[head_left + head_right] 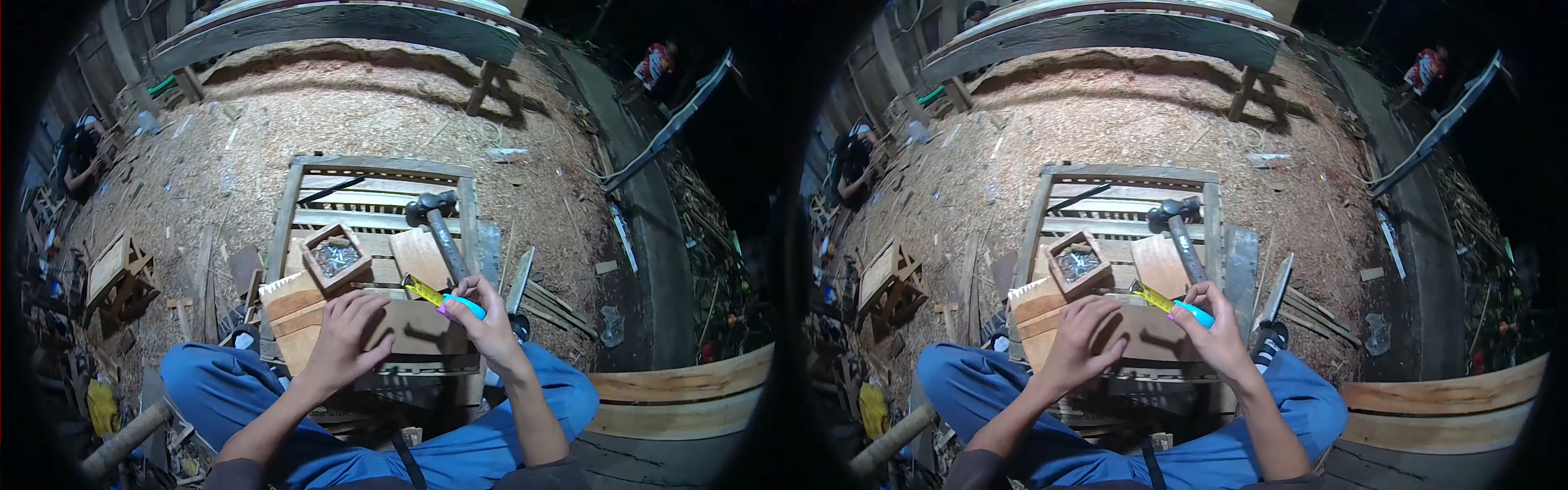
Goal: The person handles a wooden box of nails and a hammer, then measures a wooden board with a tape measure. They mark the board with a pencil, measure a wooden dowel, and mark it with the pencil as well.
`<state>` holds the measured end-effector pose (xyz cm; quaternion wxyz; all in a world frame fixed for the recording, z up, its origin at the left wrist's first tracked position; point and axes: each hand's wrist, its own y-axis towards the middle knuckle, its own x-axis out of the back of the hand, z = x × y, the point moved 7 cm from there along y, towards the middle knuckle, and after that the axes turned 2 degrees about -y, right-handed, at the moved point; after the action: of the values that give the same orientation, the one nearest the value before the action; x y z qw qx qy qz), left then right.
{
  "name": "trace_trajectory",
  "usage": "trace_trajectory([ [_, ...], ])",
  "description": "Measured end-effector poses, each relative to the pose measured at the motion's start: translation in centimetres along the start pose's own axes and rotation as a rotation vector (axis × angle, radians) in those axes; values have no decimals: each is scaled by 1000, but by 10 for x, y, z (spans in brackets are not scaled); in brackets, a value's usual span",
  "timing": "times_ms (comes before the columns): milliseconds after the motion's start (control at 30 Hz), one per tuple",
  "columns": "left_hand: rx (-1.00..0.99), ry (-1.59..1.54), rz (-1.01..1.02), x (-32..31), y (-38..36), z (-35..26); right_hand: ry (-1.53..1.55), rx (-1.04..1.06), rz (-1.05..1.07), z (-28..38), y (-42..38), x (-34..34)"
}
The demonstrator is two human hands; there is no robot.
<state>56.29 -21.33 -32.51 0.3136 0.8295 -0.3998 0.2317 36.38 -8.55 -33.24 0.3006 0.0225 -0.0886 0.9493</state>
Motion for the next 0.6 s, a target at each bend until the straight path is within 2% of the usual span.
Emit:
trace_trajectory([
  [67, -47, 118, 191, -18, -1, -2, 32, -36, -10, -1, -5, 6],
  [100, -44, 203, 287, -25, -4, 1, -9, 14, -32, -1, -7, 10],
  [233, -141, 360, 326, -29, -1, 2, -74, 59, -74, 4, -15, 17],
  [400, -110, 240, 371, -32, 9, 13, -147, 96, -123, 1, -20, 17],
  [600, -225, 286, 304, -11, 6, 3, -338, 116, -187, 9, -21, 13],
])
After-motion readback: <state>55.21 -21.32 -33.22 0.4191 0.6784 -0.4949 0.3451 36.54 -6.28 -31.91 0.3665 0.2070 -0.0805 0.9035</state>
